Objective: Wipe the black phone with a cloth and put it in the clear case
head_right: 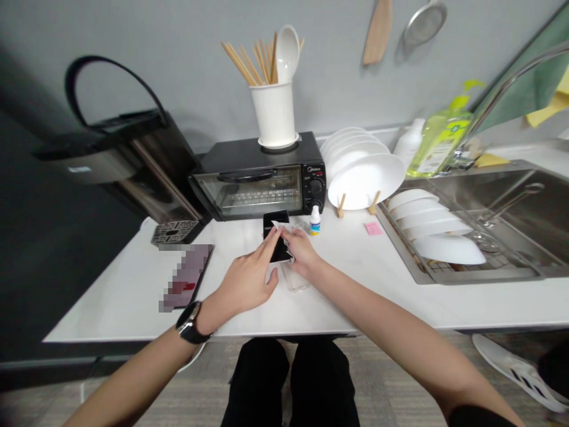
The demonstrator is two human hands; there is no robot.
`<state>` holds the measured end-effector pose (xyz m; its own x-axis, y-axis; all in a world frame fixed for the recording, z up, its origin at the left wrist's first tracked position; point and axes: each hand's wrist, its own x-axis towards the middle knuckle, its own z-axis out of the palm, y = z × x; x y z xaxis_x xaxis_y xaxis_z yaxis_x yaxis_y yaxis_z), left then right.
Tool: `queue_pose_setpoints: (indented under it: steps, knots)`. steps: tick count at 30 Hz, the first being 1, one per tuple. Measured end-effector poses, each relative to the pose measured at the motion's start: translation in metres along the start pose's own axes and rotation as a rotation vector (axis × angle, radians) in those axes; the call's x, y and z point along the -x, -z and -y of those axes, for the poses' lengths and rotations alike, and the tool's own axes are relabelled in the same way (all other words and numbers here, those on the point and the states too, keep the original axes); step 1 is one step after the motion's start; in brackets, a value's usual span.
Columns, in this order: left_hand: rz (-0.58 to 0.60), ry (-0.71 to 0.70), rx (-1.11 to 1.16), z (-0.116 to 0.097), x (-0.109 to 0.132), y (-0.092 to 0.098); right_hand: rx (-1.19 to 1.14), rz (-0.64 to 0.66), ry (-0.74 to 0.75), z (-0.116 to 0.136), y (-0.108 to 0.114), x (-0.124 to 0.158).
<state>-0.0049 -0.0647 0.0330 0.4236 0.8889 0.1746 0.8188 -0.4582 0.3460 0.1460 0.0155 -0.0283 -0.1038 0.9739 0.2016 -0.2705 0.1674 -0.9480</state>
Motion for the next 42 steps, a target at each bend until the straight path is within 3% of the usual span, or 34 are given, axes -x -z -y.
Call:
queue_pose_setpoints:
  steps: [2,3,5,7,10,15,17,21,23,30,34,36,38,42]
  knots:
    - [-0.112,0.070,0.137,0.007,-0.004,0.006,-0.038,0.015,-0.070,-0.001,0.002,-0.001]
    - [-0.225,0.139,0.230,0.011,-0.009,0.008,-0.057,0.025,-0.108,-0.001,0.003,-0.001]
    - [-0.289,0.312,0.480,0.018,-0.025,0.005,-0.080,0.030,-0.140,-0.002,0.004,-0.001]
    - [-0.220,0.441,0.560,0.022,-0.043,-0.004,-0.086,0.023,-0.139,-0.002,0.005,0.000]
    - [-0.158,0.452,0.562,0.020,-0.064,-0.025,-0.052,0.013,-0.096,-0.005,0.007,0.002]
    - [-0.088,0.436,0.652,0.017,-0.064,-0.046,0.094,0.018,-0.003,-0.013,0.010,0.004]
    - [-0.038,0.487,0.893,0.020,-0.057,-0.047,0.171,0.036,0.021,-0.016,0.011,0.005]
    - [0.029,0.620,1.588,0.023,-0.053,-0.051,0.348,0.019,0.071,-0.017,0.014,0.012]
    - [0.023,0.630,1.758,0.022,-0.057,-0.054,0.436,-0.004,0.095,-0.016,0.015,0.016]
    - [-0.005,0.644,1.977,0.017,-0.060,-0.057,0.696,0.019,0.226,-0.012,0.022,0.017]
    - [-0.060,0.650,2.031,0.016,-0.060,-0.058,0.916,0.042,0.399,-0.012,0.029,0.013]
    - [-0.097,0.656,2.033,0.017,-0.061,-0.059,0.906,0.010,0.450,-0.012,0.028,0.013]
    - [-0.134,0.671,2.021,0.019,-0.063,-0.060,0.772,-0.034,0.399,-0.012,0.025,0.013]
    - [-0.250,0.716,1.950,0.026,-0.066,-0.061,0.468,-0.053,0.135,-0.008,0.018,0.013]
